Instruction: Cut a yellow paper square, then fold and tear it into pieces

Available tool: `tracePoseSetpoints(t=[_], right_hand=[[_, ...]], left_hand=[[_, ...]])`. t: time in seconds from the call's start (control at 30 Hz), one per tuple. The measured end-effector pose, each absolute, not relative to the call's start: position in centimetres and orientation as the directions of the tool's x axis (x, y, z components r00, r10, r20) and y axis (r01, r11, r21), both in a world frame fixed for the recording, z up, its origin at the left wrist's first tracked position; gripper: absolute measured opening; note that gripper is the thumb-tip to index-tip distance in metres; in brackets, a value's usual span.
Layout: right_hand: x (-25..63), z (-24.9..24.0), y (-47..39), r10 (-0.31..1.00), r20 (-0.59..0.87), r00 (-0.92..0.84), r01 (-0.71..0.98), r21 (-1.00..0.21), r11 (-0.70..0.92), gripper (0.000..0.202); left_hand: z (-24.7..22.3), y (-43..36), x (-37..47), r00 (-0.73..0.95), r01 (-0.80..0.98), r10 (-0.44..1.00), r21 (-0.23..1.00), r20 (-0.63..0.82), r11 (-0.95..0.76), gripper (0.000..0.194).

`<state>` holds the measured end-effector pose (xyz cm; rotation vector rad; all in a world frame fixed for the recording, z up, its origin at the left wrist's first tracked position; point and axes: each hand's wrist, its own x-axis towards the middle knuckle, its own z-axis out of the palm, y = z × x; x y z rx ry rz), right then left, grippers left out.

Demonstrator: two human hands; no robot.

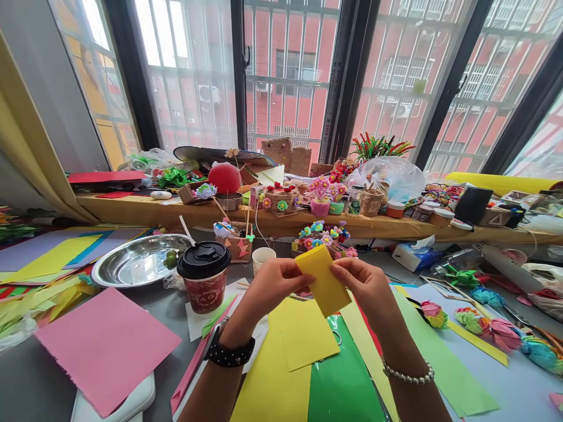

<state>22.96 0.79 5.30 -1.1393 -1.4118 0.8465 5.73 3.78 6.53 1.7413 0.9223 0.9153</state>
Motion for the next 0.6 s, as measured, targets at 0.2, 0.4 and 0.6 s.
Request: tracePoseSetpoints(t=[0.2,0.4,0.6], right_hand=[[23.0,5.8,0.3,0.934,0.354,-0.049,0.424,-0.839,0.341,0.012],[22.6,6.3,-0.3,0.916,0.377,-0.135,0.523,-0.758,0.389,0.013],[24.0,6.6,-0.4,0.923,0.359,-0.135,0.547,-0.75,0.372,0.018]], left_hand=[[7.2,3.2,5.2,0.385,0.319,0.875,0.847,0.294,-0.425,0.03],[7.2,3.1,5.7,0.384,0.416,0.812,0.703,0.439,-0.577,0.01],[7.4,3.4,4.4,0.359,0.43,0.789,0.663,0.498,-0.613,0.013]])
